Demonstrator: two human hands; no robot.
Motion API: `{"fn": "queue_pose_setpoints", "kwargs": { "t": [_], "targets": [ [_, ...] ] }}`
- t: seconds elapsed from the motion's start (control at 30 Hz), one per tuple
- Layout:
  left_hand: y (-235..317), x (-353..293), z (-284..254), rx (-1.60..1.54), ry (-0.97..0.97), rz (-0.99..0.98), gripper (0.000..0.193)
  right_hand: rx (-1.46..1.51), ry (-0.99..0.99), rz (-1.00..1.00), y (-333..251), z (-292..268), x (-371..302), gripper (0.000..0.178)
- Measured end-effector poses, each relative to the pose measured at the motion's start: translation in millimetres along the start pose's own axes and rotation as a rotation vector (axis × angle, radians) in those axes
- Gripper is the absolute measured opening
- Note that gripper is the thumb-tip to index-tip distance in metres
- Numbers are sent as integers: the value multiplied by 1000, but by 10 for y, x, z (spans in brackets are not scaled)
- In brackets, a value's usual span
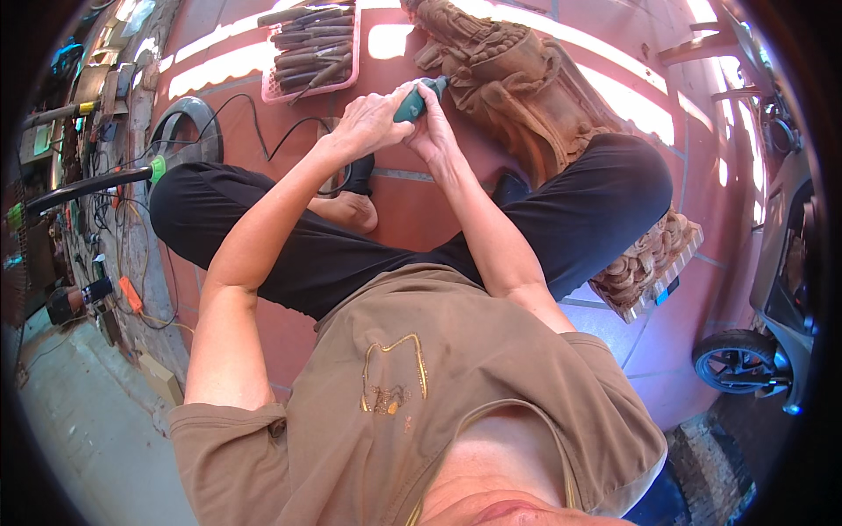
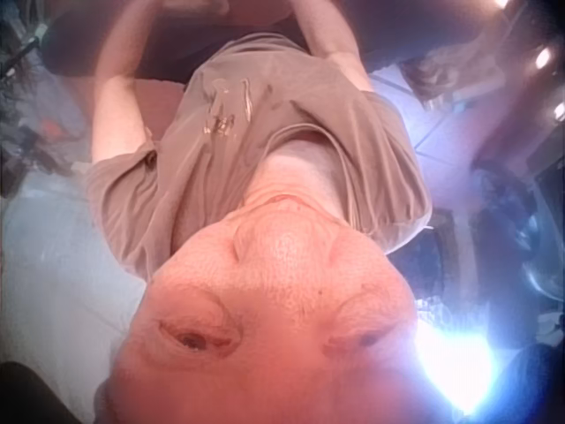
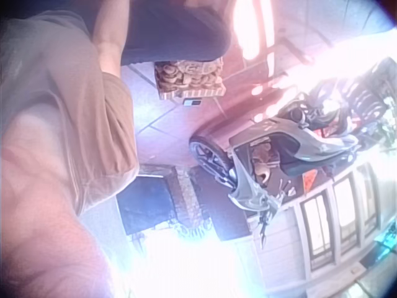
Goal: The person uses a handheld rotary tool to carve details into a wooden sculpture. They hold the tool with both hands and work on the upper section of the piece while sitting cross-legged on the floor.
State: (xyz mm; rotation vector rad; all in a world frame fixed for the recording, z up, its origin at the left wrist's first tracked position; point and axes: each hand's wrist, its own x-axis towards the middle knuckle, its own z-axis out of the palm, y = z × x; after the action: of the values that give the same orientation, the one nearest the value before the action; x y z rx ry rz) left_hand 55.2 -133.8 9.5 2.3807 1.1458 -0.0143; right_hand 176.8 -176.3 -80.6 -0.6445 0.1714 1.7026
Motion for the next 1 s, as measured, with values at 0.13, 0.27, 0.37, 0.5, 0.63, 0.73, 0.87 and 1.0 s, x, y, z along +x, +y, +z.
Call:
{"fn": "queue_pose_setpoints", "kwargs": {
  "t": [0.13,0.27,0.37,0.5,0.63,0.73,0.87,1.0],
  "targets": [
    [9,-9,-8,7,-8,-2,74,32,21,-11,37,-27,20,30],
    [20,-9,-23,0,-22,-6,74,31,24,2,25,-31,3,29],
    [24,-7,-23,-1,-17,9,74,69,-1,26,6,-20,-16,27],
    [26,-10,-35,-10,-13,28,73,61,-10,21,0,13,-58,28],
    [82,-14,-76,-24,-30,29,71,59,25,2,1,-9,-62,30],
    [77,-25,-61,-36,-18,35,71,61,22,-4,6,-20,-49,32],
    [45,-23,-26,-38,-5,33,70,70,14,11,-5,-18,-70,27],
    [25,7,-7,-45,30,80,68,68,3,-7,-37,-16,-63,27]
  ]
}}
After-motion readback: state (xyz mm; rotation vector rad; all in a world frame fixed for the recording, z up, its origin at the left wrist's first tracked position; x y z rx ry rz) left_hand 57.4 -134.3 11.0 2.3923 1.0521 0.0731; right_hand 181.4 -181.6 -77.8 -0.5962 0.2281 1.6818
